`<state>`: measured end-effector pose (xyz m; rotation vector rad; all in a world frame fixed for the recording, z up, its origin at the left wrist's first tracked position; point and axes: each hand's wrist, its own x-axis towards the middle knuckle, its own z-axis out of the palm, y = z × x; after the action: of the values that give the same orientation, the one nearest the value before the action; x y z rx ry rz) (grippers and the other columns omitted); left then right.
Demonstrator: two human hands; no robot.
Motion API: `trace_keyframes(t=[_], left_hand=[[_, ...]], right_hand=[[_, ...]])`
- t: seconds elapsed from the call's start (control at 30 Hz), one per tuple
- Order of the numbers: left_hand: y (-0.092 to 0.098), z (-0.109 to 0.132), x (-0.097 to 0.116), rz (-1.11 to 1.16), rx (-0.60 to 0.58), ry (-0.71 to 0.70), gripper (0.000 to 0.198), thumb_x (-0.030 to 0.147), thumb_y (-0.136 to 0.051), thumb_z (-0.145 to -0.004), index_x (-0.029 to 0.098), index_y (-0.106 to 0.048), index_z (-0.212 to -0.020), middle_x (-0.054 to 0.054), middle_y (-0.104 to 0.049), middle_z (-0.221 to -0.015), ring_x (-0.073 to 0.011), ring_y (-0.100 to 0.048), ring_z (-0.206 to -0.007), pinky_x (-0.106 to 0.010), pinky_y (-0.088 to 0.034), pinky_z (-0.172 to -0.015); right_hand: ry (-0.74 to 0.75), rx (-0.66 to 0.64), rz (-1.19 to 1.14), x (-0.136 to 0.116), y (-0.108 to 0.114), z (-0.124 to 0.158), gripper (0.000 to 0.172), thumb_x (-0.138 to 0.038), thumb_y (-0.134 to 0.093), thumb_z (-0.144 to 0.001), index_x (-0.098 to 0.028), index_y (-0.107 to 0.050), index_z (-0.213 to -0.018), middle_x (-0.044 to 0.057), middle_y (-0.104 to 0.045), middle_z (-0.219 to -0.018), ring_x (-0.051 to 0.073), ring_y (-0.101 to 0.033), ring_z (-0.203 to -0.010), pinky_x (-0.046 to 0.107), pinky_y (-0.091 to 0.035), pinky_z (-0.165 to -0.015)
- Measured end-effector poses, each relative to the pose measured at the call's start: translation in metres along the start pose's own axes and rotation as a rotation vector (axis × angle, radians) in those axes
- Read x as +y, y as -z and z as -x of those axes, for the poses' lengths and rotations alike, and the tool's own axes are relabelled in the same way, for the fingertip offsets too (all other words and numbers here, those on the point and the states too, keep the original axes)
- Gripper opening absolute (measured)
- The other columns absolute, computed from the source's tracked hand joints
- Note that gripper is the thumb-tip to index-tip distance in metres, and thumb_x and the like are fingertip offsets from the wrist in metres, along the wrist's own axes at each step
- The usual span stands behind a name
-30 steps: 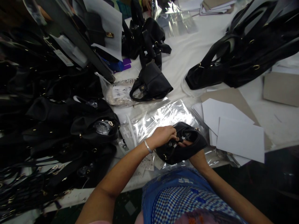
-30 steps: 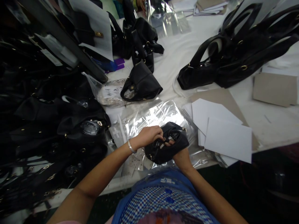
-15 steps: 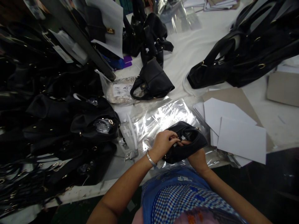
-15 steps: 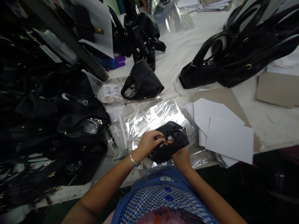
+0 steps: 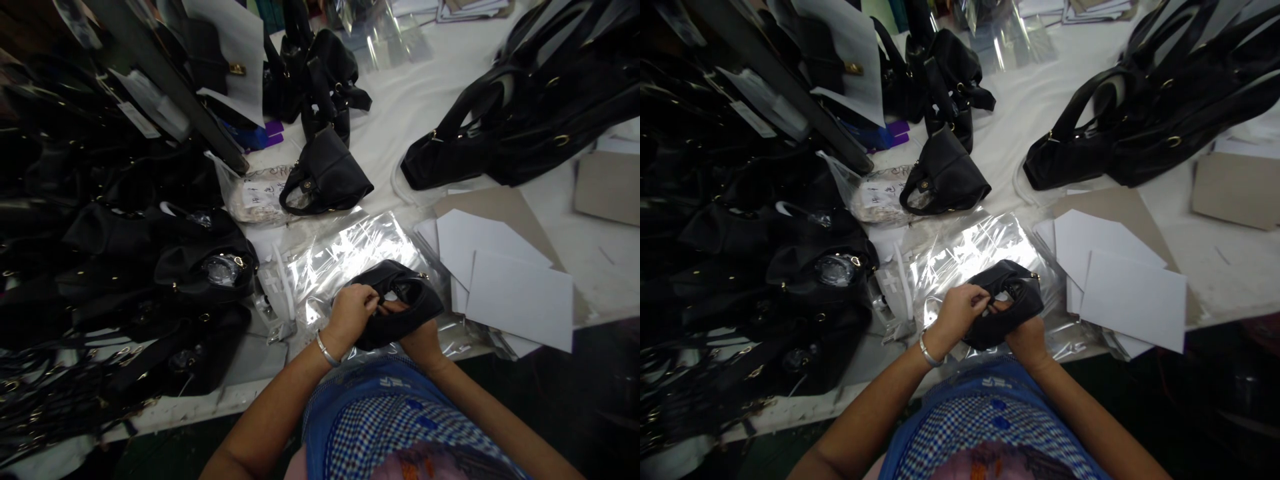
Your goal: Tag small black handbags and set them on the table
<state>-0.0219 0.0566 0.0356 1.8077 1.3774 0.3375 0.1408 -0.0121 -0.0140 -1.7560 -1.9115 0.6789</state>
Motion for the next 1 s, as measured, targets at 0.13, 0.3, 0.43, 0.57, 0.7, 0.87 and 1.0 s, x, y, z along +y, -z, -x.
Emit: trace_keyframes(t=[0.13,0.3,0.43,0.57,0.7,0.87,1.0], left_hand=[[-0.002,-0.003,0.003,-0.059,0.012,0.021,0.008,0.015,-0.062,-0.077,0.018,-0.069,-0.076,-0.002,-0.069,-0.074,-0.0151,-0.061,-0.068,-0.025,-0.044,-0.065],[-0.001,-0.008,-0.004,0.044,-0.018,0.029,0.008,0.014,-0.06,-0.075,0.017,-0.067,-0.074,0.0,-0.066,-0.069,-0.013,-0.059,-0.064,-0.023,-0.042,-0.061],[0.0,-0.006,-0.011,0.226,-0.028,0.087,0.006,0.018,-0.06,-0.077,0.017,-0.066,-0.077,0.001,-0.065,-0.067,-0.0119,-0.06,-0.062,-0.021,-0.043,-0.06],[0.0,-0.003,-0.012,0.225,-0.002,0.078,0.006,0.018,-0.059,-0.077,0.017,-0.065,-0.075,0.001,-0.064,-0.068,-0.0117,-0.059,-0.063,-0.021,-0.043,-0.06],[0.003,-0.001,-0.015,0.161,0.066,0.07,0.004,0.015,-0.06,-0.074,0.018,-0.062,-0.071,0.001,-0.063,-0.068,-0.0123,-0.058,-0.065,-0.023,-0.043,-0.063],[0.019,0.013,-0.03,0.645,0.096,0.291,0.01,0.026,-0.058,-0.08,0.016,-0.058,-0.082,-0.005,-0.069,-0.086,-0.0152,-0.067,-0.072,-0.025,-0.051,-0.063],[0.038,0.054,-0.042,0.846,0.131,0.403,0.018,0.032,-0.06,-0.082,0.015,-0.056,-0.085,-0.009,-0.07,-0.094,-0.0168,-0.07,-0.079,-0.025,-0.054,-0.064]], right_hand=[[0.021,0.004,0.042,-0.001,0.0,0.0,0.024,-0.035,-0.051,-0.091,-0.025,-0.072,-0.099,0.003,-0.074,-0.093,0.022,-0.067,-0.088,0.034,-0.051,-0.081],[0.031,0.062,-0.025,-0.002,0.001,0.0,0.024,-0.034,-0.052,-0.092,-0.026,-0.07,-0.105,0.003,-0.072,-0.1,0.021,-0.067,-0.093,0.034,-0.05,-0.087],[-0.027,0.065,-0.104,-0.006,0.002,-0.004,0.024,-0.038,-0.053,-0.091,-0.024,-0.071,-0.098,0.004,-0.073,-0.096,0.022,-0.067,-0.093,0.037,-0.05,-0.089],[-0.053,0.049,-0.115,-0.012,0.006,-0.009,0.026,-0.04,-0.052,-0.09,-0.025,-0.072,-0.093,0.003,-0.073,-0.088,0.024,-0.067,-0.091,0.039,-0.049,-0.091],[-0.137,0.042,-0.134,-0.016,0.01,-0.011,0.032,-0.046,-0.051,-0.088,-0.023,-0.073,-0.089,0.005,-0.073,-0.088,0.025,-0.065,-0.092,0.043,-0.047,-0.093],[-0.179,0.056,-0.203,-0.014,0.01,-0.011,0.029,-0.046,-0.056,-0.086,-0.022,-0.073,-0.086,0.005,-0.073,-0.088,0.024,-0.065,-0.089,0.041,-0.048,-0.09],[-0.177,0.032,-0.218,-0.011,0.01,-0.009,0.03,-0.046,-0.057,-0.085,-0.021,-0.072,-0.085,0.004,-0.073,-0.083,0.023,-0.066,-0.08,0.04,-0.051,-0.083]])
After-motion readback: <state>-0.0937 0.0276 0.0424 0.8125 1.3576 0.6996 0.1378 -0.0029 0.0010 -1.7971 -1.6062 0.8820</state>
